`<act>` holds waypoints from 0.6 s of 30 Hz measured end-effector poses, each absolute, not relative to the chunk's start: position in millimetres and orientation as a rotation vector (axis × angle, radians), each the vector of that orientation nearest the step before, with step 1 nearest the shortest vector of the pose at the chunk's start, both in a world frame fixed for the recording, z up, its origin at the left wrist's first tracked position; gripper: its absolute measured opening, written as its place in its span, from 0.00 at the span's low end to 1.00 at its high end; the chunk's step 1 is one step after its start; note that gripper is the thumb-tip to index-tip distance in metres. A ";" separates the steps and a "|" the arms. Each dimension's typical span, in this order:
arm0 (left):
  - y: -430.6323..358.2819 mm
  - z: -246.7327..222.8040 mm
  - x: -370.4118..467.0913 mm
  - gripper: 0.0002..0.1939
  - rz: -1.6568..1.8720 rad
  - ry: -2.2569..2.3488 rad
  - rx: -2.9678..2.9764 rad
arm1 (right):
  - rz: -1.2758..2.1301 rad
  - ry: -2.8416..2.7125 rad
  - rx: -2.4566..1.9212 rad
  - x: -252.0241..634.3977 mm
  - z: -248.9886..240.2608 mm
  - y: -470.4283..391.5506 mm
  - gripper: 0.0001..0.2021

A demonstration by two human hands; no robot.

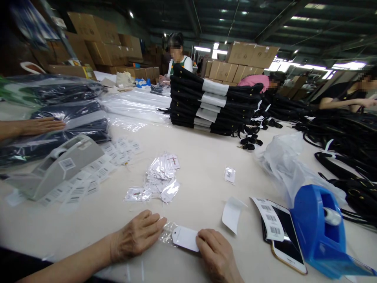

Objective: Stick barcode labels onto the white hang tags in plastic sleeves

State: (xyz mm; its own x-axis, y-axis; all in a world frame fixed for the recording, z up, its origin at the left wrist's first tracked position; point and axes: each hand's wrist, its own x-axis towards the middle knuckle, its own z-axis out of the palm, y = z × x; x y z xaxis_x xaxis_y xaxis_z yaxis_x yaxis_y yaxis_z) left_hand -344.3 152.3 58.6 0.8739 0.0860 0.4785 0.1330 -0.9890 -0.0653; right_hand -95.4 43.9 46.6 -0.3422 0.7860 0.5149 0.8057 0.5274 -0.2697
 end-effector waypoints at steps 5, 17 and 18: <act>163.5 71.6 -334.6 0.12 -0.437 0.150 -3.149 | -0.139 -2.316 -1.225 -87.3 46.0 47.2 0.12; 170.1 105.0 -317.9 0.14 0.172 0.219 -3.515 | -0.083 -1.367 -1.878 -74.5 51.7 39.6 0.17; 168.9 107.6 -318.3 0.16 0.171 0.135 -3.532 | -0.037 -1.140 -2.005 -65.9 53.0 43.5 0.22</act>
State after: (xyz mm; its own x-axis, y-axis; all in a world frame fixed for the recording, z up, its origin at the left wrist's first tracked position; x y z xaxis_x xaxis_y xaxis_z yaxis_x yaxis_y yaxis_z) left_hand -318.3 168.9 107.6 0.9927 -0.0917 -0.0778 -0.0544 -0.9195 0.3894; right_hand -65.9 43.5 53.0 0.5911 0.7064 0.3894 0.7299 -0.2629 -0.6310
